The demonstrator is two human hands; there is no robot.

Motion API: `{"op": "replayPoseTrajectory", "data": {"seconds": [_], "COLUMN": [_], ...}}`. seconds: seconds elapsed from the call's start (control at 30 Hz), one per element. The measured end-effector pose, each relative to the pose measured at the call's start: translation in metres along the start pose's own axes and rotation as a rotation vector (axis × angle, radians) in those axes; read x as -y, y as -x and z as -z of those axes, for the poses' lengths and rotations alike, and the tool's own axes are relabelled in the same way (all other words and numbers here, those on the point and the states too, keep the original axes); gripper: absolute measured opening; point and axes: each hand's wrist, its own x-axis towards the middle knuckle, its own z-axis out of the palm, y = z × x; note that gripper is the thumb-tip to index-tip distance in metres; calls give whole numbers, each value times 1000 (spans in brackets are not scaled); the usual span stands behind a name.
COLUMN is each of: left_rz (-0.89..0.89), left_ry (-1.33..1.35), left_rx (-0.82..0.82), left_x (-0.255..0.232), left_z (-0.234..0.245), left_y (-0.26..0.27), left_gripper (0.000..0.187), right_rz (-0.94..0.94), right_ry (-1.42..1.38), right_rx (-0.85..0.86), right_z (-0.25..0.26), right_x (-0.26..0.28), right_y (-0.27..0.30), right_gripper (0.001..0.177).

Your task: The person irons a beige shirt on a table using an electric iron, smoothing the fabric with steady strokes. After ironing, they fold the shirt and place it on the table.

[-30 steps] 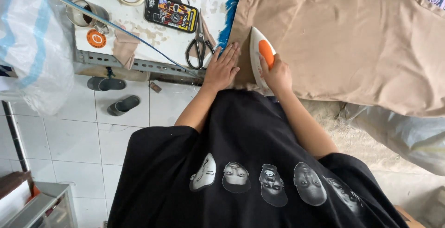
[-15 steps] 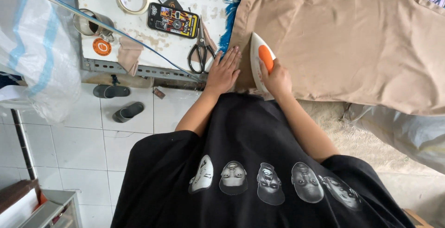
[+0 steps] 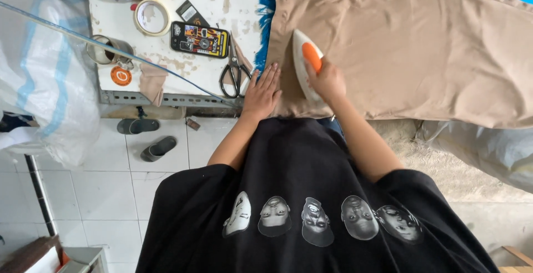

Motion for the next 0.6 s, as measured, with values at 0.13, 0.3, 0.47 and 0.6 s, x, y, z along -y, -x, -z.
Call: {"op": "replayPoseTrajectory", "data": {"seconds": [0.13, 0.3, 0.47, 0.6], "left_rz": [-11, -17, -54, -55], "left_ry": [20, -17, -67, -46], "left_rx": [35, 15, -119, -92], "left_x": [0, 2, 3, 3], "left_z": [5, 1, 0, -7], "left_y": [-2, -1, -1, -1], "left_gripper": [64, 66, 66, 69], "right_rz": [14, -59, -386, -265], "right_ry": [29, 75, -223, -329], "right_rx": [36, -186, 6, -15], "right_z": [4, 32, 90, 54], "right_x": [-11, -50, -54, -67], "right_y": [17, -44, -58, -23], "right_gripper": [59, 65, 57, 52]}}
